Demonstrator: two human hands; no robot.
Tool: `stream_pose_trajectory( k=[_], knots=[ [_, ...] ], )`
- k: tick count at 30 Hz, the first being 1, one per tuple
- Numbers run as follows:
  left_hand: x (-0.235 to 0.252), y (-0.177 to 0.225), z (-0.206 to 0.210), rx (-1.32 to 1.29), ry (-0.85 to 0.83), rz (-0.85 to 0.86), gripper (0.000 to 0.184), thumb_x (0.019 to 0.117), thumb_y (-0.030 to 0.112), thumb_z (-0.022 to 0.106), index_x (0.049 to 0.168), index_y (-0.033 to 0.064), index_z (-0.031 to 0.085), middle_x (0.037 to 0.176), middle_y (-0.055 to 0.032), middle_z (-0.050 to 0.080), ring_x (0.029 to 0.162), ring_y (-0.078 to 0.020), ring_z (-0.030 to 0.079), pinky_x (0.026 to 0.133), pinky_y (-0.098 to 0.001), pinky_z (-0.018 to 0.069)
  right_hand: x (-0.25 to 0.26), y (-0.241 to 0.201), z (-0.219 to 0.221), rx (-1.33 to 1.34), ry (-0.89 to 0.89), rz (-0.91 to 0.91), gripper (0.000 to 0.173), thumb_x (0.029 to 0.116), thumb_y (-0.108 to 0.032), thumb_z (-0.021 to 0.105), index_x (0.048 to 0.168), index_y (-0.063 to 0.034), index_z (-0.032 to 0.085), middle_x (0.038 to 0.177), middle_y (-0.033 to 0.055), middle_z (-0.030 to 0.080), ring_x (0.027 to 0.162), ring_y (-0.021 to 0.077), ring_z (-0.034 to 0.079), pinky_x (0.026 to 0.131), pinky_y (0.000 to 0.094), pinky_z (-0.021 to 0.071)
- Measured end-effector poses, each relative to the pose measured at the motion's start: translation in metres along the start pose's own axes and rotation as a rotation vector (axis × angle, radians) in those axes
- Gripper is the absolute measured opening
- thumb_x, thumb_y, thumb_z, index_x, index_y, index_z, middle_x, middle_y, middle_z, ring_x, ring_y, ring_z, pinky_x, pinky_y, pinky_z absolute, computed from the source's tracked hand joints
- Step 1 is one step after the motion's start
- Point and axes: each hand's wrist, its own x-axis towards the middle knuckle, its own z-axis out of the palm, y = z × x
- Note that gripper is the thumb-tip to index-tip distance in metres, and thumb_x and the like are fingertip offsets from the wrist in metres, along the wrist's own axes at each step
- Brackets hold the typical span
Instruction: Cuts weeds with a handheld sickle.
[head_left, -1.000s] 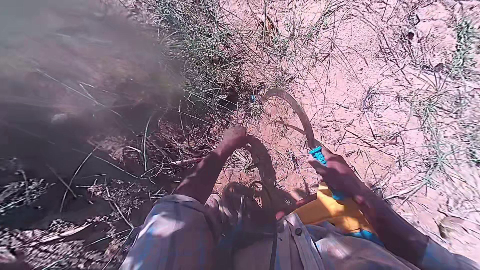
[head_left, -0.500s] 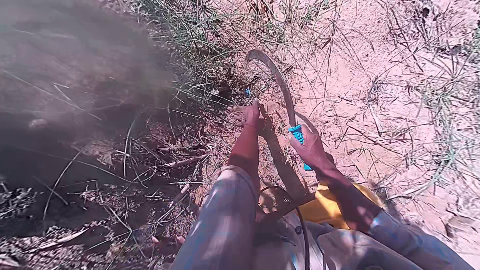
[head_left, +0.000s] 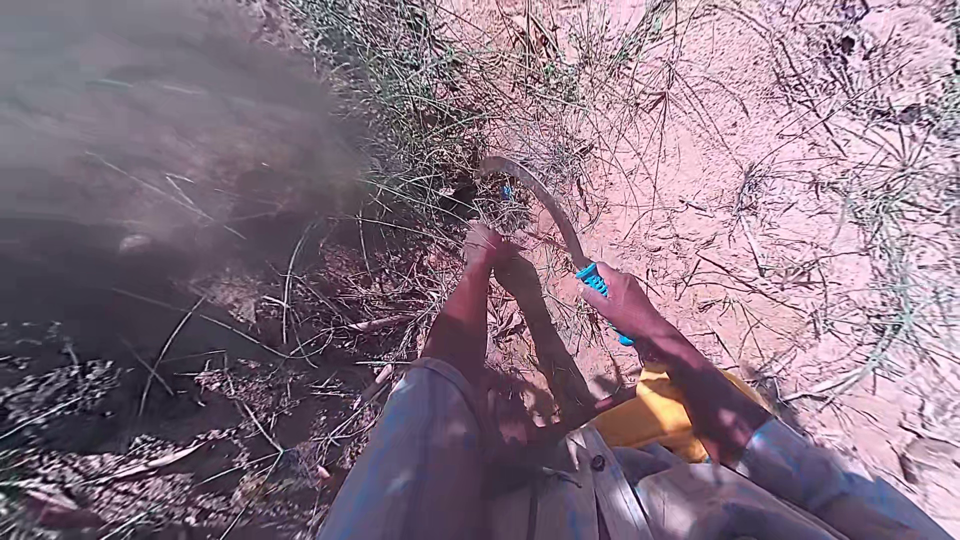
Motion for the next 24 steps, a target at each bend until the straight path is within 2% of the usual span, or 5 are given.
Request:
stream_pose_trajectory(
  k=[11,13,17,20,24],
  knots=[
    [-0.049,-0.016,-0.047,0.155,-0.109,-0.002,0.040,0.1114,0.019,0.043,0.134,-0.0116,0.055,0.140,-0.0356,0.054,0.136,-0.0492,0.051,0.110,-0.0646,0.0381,-0.012,-0.019,0.009,-0.389,-0.213,0.211,0.046,0.1084,-0.030,0.048,0.140,0.0031,0.050,0.126,0.0267,0.063,0.121,0.0395,0.061,0.101,0.0558,0.0449],
    [-0.043,-0.060,-0.032,0.236,-0.004,0.121,0.035,0.1085,0.015,0.046,0.125,-0.0114,0.061,0.127,-0.0358,0.062,0.124,-0.0513,0.060,0.101,-0.0683,0.0450,-0.049,-0.017,-0.010,-0.377,-0.248,0.242,0.045,0.1073,-0.031,0.050,0.138,0.0019,0.051,0.124,0.0260,0.063,0.118,0.0392,0.062,0.099,0.0564,0.0466],
    [-0.075,-0.052,-0.049,0.758,-0.418,0.037,0.040,0.1079,0.024,0.053,0.131,-0.0072,0.061,0.141,-0.0292,0.058,0.138,-0.0451,0.051,0.111,-0.0636,0.0391,-0.095,-0.019,-0.037,-0.307,-0.268,0.333,0.043,0.1068,-0.027,0.053,0.137,0.0029,0.052,0.118,0.0257,0.064,0.111,0.0383,0.063,0.096,0.0549,0.0473],
    [-0.047,-0.046,-0.038,0.621,-0.266,0.137,0.049,0.1005,0.039,0.066,0.121,-0.0051,0.068,0.132,-0.0319,0.062,0.132,-0.0515,0.052,0.107,-0.0749,0.0329,-0.084,-0.018,-0.026,-0.126,-0.093,0.269,0.042,0.1063,-0.032,0.054,0.136,-0.0020,0.053,0.104,0.0161,0.065,0.088,0.0264,0.066,0.082,0.0458,0.0535],
    [-0.020,0.012,-0.041,0.167,-0.077,0.051,0.062,0.1092,0.049,0.044,0.122,-0.0080,0.066,0.129,-0.0343,0.062,0.128,-0.0499,0.057,0.102,-0.0706,0.0421,-0.035,-0.030,-0.007,-0.076,0.023,0.238,0.040,0.1060,-0.030,0.056,0.132,-0.0003,0.056,0.104,0.0203,0.066,0.095,0.0320,0.067,0.086,0.0509,0.0519]
  ],
)
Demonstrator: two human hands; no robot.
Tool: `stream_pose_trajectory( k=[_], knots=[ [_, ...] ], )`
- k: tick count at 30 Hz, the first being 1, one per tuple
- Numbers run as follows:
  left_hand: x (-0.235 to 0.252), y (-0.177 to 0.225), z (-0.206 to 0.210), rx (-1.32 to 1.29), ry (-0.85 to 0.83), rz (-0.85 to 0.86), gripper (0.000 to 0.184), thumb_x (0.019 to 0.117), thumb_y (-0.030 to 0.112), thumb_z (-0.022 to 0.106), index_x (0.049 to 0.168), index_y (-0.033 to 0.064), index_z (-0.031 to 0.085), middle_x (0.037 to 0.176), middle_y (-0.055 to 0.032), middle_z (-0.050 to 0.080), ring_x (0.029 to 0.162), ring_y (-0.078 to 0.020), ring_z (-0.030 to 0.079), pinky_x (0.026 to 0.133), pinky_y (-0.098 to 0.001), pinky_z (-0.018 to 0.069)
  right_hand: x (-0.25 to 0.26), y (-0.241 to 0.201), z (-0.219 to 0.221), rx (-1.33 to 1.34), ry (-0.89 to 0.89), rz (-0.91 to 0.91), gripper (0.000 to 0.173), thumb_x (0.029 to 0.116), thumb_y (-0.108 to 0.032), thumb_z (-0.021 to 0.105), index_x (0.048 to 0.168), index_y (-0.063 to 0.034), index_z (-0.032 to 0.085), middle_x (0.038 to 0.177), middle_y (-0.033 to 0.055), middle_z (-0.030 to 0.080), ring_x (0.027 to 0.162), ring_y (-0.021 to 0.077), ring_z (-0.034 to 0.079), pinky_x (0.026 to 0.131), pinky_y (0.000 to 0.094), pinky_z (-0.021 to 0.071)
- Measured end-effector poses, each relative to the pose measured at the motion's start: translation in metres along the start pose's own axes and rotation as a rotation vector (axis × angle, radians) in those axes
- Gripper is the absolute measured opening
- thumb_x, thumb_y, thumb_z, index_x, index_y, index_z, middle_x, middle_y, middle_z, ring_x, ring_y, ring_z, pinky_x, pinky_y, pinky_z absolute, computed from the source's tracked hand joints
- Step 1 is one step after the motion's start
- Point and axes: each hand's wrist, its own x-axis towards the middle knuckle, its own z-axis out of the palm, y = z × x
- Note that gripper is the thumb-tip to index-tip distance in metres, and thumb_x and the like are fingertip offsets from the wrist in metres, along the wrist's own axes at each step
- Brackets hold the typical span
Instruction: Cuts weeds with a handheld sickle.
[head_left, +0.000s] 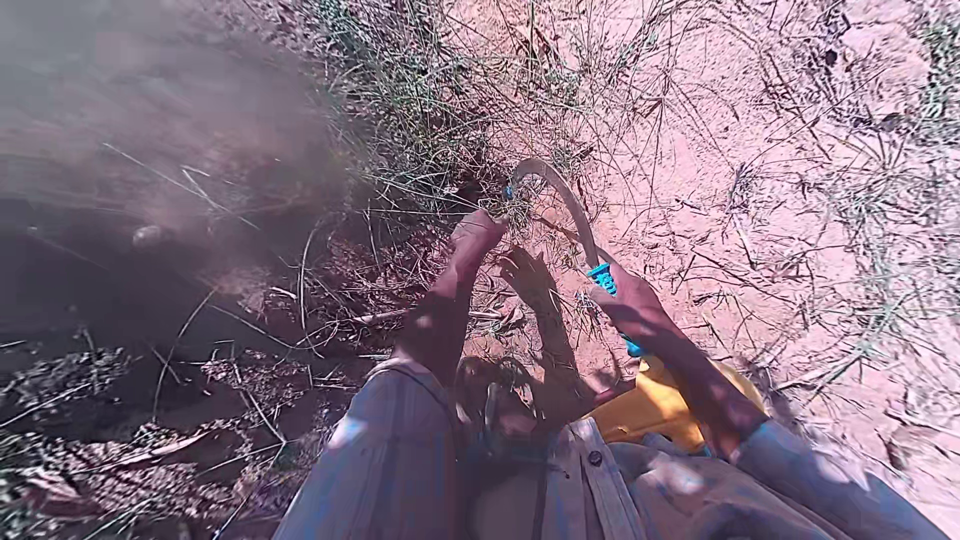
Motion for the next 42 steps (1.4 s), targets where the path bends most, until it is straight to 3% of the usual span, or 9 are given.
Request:
stream_pose_trajectory(
  k=[4,8,13,17,22,26,30,35,42],
  knots=[
    [0.004,0.031,0.017,-0.188,-0.014,-0.136,0.070,0.1081,0.048,0.048,0.134,-0.0159,0.055,0.143,-0.0370,0.052,0.138,-0.0472,0.048,0.114,-0.0612,0.0366,0.039,0.008,0.016,-0.065,-0.014,-0.057,0.040,0.1056,-0.028,0.057,0.131,0.0025,0.056,0.108,0.0250,0.066,0.104,0.0390,0.066,0.091,0.0561,0.0494],
    [0.020,0.033,0.048,-0.132,0.031,-0.174,0.056,0.1021,0.028,0.062,0.136,-0.0157,0.051,0.141,-0.0358,0.053,0.136,-0.0471,0.051,0.110,-0.0620,0.0422,0.051,0.015,0.022,-0.139,-0.068,-0.053,0.042,0.1072,-0.028,0.054,0.135,0.0040,0.052,0.114,0.0263,0.065,0.110,0.0404,0.065,0.094,0.0561,0.0488],
    [0.018,0.011,0.020,-0.298,0.098,-0.147,0.044,0.1108,0.020,0.044,0.131,-0.0164,0.056,0.140,-0.0351,0.055,0.135,-0.0448,0.053,0.114,-0.0576,0.0381,0.011,0.009,-0.002,-0.222,-0.184,0.107,0.047,0.1089,-0.031,0.048,0.141,0.0039,0.049,0.126,0.0276,0.062,0.121,0.0408,0.061,0.100,0.0563,0.0453],
    [-0.028,0.016,-0.017,-0.136,0.037,-0.121,0.038,0.1120,0.011,0.040,0.131,-0.0199,0.052,0.139,-0.0382,0.052,0.135,-0.0452,0.050,0.115,-0.0552,0.0327,-0.024,0.057,-0.009,-0.018,-0.178,0.065,0.045,0.1064,-0.029,0.053,0.137,0.0031,0.052,0.111,0.0237,0.064,0.100,0.0344,0.065,0.089,0.0522,0.0499],
    [-0.024,0.007,0.001,0.547,-0.153,0.006,0.041,0.1025,0.027,0.061,0.122,-0.0089,0.065,0.133,-0.0344,0.060,0.130,-0.0504,0.055,0.102,-0.0687,0.0432,-0.009,0.028,-0.019,0.641,-0.026,0.031,0.022,0.1095,-0.019,0.049,0.121,-0.0010,0.054,0.075,0.0021,0.058,0.056,0.0079,0.059,0.056,0.0226,0.0538],
    [0.017,0.025,0.036,0.478,-0.033,0.467,0.031,0.1036,0.014,0.057,0.132,0.0052,0.065,0.144,-0.0206,0.058,0.139,-0.0438,0.049,0.108,-0.0665,0.0401,0.014,-0.008,-0.013,0.886,0.051,-0.027,0.026,0.1110,-0.025,0.046,0.122,-0.0034,0.052,0.069,0.0012,0.055,0.052,0.0082,0.056,0.052,0.0225,0.0523],
    [0.057,0.036,0.039,0.440,0.108,0.410,0.051,0.1019,0.010,0.058,0.152,0.0065,0.049,0.163,-0.0185,0.039,0.153,-0.0427,0.030,0.119,-0.0687,0.0224,0.045,0.014,0.010,0.632,0.065,0.012,0.032,0.1104,-0.025,0.049,0.128,0.0007,0.053,0.079,0.0091,0.059,0.061,0.0162,0.061,0.063,0.0323,0.0553],
    [0.069,0.015,0.023,0.379,0.224,0.346,0.032,0.1011,0.005,0.055,0.130,-0.0028,0.065,0.144,-0.0265,0.057,0.134,-0.0484,0.054,0.106,-0.0669,0.0431,0.053,0.025,0.008,0.482,-0.044,0.089,0.031,0.1105,-0.028,0.049,0.126,-0.0008,0.054,0.084,0.0112,0.060,0.064,0.0175,0.061,0.065,0.0336,0.0546],
    [0.054,0.000,0.005,0.238,0.165,0.147,0.033,0.1035,0.019,0.056,0.117,-0.0089,0.068,0.126,-0.0338,0.064,0.124,-0.0519,0.059,0.097,-0.0717,0.0447,0.068,0.007,0.026,0.269,-0.174,0.111,0.037,0.1107,-0.030,0.046,0.130,0.0012,0.052,0.098,0.0177,0.062,0.077,0.0249,0.065,0.076,0.0424,0.0541]
  ],
)
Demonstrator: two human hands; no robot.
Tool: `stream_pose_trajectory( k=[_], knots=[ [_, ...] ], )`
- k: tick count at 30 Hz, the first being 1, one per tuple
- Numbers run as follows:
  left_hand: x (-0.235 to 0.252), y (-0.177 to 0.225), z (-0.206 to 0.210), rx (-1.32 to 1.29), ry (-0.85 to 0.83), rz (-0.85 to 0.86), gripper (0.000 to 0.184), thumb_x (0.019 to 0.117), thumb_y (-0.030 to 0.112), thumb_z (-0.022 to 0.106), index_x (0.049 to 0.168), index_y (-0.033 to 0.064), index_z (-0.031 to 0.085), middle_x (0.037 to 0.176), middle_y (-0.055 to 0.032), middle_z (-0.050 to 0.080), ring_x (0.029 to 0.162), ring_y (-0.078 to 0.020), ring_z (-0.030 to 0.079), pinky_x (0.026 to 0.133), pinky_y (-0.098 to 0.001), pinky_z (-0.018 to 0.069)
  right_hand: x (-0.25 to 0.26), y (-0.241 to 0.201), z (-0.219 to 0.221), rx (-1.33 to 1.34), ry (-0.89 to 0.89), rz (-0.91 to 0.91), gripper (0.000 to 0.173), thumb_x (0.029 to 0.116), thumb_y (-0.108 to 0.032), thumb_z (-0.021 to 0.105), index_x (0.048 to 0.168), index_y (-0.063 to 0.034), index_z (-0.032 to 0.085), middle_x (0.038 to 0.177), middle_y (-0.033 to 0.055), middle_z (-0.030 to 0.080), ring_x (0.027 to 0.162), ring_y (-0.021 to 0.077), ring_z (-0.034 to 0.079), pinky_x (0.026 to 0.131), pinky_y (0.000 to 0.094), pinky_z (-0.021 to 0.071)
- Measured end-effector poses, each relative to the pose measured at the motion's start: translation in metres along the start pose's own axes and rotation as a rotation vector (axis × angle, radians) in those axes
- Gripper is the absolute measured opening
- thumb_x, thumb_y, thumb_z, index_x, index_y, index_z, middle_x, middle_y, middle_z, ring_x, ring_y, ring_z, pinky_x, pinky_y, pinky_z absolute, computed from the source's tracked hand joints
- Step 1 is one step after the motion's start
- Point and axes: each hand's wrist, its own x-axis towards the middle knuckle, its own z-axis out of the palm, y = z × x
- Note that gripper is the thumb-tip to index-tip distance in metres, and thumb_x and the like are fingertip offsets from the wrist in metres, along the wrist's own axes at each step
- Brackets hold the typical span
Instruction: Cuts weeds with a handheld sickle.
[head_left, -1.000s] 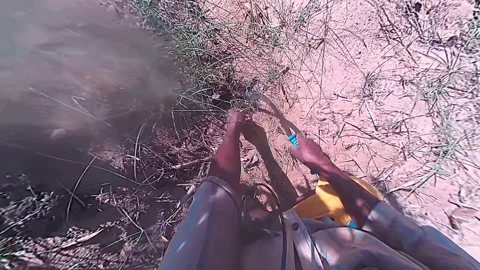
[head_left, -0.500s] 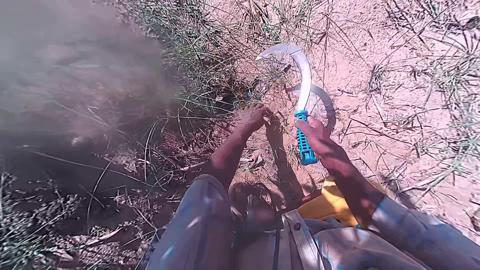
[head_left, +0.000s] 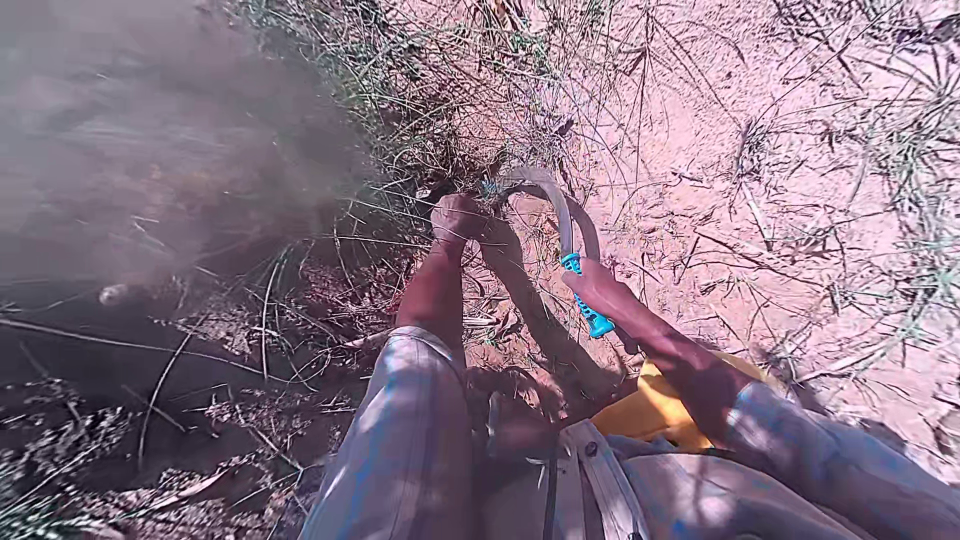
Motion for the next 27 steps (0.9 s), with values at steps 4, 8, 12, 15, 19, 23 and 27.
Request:
stream_pose_trajectory(
  k=[4,8,12,15,19,23,27],
  knots=[
    [0.007,-0.001,-0.002,-0.059,0.025,-0.019,0.034,0.1024,0.020,0.058,0.117,-0.0088,0.068,0.126,-0.0337,0.064,0.125,-0.0501,0.059,0.099,-0.0699,0.0448,-0.046,0.015,-0.022,0.104,-0.022,0.051,0.032,0.1109,-0.027,0.046,0.125,0.0010,0.053,0.087,0.0091,0.057,0.064,0.0144,0.060,0.065,0.0308,0.0543],
    [0.008,-0.011,0.008,-0.085,0.036,-0.025,0.039,0.1077,0.021,0.048,0.118,-0.0120,0.066,0.127,-0.0355,0.063,0.127,-0.0517,0.058,0.103,-0.0675,0.0432,-0.078,0.053,-0.017,0.320,-0.092,0.039,0.028,0.1081,-0.023,0.050,0.126,-0.0016,0.051,0.079,0.0034,0.055,0.056,0.0100,0.058,0.053,0.0261,0.0539],
    [-0.008,-0.001,0.013,-0.129,0.080,-0.069,0.038,0.1084,0.022,0.047,0.122,-0.0079,0.067,0.127,-0.0343,0.064,0.125,-0.0526,0.059,0.102,-0.0696,0.0433,-0.062,0.021,-0.029,0.168,0.119,-0.078,0.029,0.1091,-0.023,0.051,0.127,0.0003,0.055,0.081,0.0073,0.058,0.061,0.0130,0.060,0.061,0.0303,0.0543],
    [-0.014,0.008,0.007,-0.151,0.105,-0.055,0.035,0.1078,0.020,0.047,0.124,-0.0018,0.069,0.130,-0.0301,0.065,0.125,-0.0503,0.059,0.101,-0.0695,0.0433,-0.047,0.003,-0.028,0.028,0.131,-0.159,0.029,0.1087,-0.024,0.052,0.124,0.0010,0.057,0.084,0.0118,0.060,0.067,0.0194,0.061,0.067,0.0375,0.0525],
    [-0.014,0.009,0.004,-0.105,0.094,0.011,0.034,0.1082,0.017,0.048,0.127,-0.0036,0.067,0.134,-0.0306,0.062,0.130,-0.0495,0.057,0.105,-0.0690,0.0415,-0.028,0.010,-0.006,-0.149,0.033,-0.118,0.036,0.1081,-0.027,0.052,0.126,0.0035,0.056,0.097,0.0197,0.063,0.088,0.0306,0.064,0.082,0.0484,0.0507],
    [-0.008,0.004,0.012,-0.093,0.122,0.071,0.033,0.1069,0.016,0.049,0.127,-0.0021,0.068,0.136,-0.0275,0.063,0.132,-0.0472,0.056,0.107,-0.0665,0.0419,-0.012,0.017,-0.003,-0.219,-0.008,-0.097,0.041,0.1090,-0.030,0.049,0.130,0.0044,0.053,0.108,0.0235,0.064,0.100,0.0350,0.065,0.090,0.0517,0.0493],
    [-0.020,0.025,-0.005,-0.066,0.047,-0.038,0.038,0.1079,0.016,0.042,0.129,-0.0062,0.065,0.137,-0.0308,0.061,0.133,-0.0465,0.056,0.107,-0.0647,0.0420,-0.027,0.008,-0.011,-0.189,-0.044,-0.034,0.041,0.1104,-0.031,0.046,0.133,0.0036,0.052,0.109,0.0214,0.062,0.094,0.0300,0.065,0.087,0.0473,0.0509]
  ],
)
